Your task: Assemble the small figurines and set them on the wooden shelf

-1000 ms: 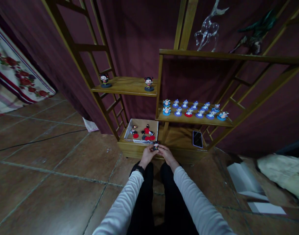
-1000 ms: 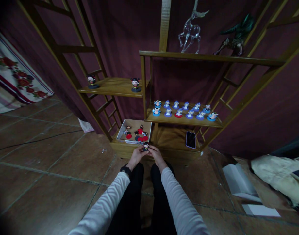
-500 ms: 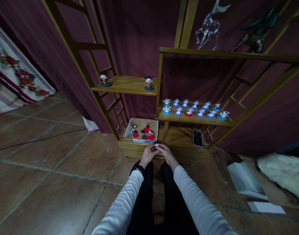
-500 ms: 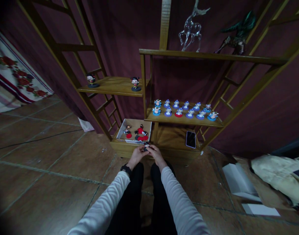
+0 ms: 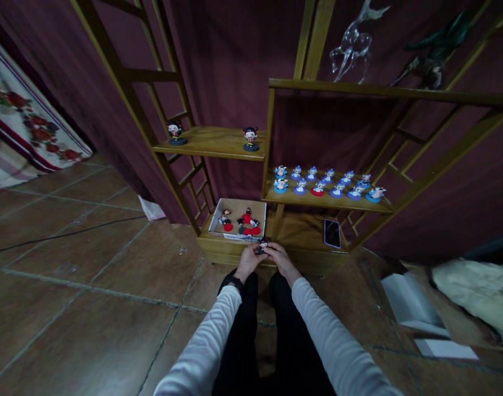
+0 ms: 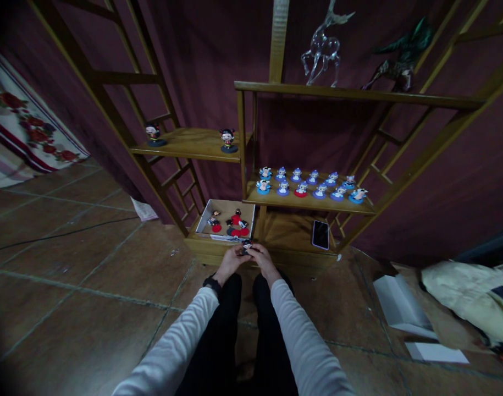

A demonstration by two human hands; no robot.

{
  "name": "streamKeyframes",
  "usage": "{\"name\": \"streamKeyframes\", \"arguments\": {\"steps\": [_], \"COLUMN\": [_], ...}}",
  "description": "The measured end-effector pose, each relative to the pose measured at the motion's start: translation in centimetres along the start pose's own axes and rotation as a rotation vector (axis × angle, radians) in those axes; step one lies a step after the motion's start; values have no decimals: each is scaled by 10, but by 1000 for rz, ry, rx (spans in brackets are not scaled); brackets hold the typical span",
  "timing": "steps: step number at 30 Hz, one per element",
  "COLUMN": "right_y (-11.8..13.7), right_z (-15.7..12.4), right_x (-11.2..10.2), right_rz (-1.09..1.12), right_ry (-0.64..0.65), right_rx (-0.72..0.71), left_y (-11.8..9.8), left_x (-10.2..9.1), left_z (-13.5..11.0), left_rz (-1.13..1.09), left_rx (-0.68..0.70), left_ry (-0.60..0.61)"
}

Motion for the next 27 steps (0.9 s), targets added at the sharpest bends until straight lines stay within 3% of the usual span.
{"name": "streamKeyframes", "arguments": {"steps": [11, 22, 27], "right_y": [-3, 2, -1], "right_z": [-1, -5, -2], "right_x": [0, 3, 2], "right_rz": [35, 16, 17], "right_ry": [-7, 7, 6], "right_rx": [14, -2, 10], "left_y": [-2, -1, 1], "left_x": [-5, -4, -5], "left_z": [-1, 0, 0], "left_rz": [-16, 68, 50], "left_rx": [-56, 7, 2], "left_ry": [-31, -1, -56]}}
Point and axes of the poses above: each hand's wrist, its own z-axis towards the middle knuckle, its own x-axis out of the palm, y = z × x, the point moved 6 cm from there along z, towards the middle knuckle, and after that the axes turned 2 degrees about -y, right-handed, at the moved point
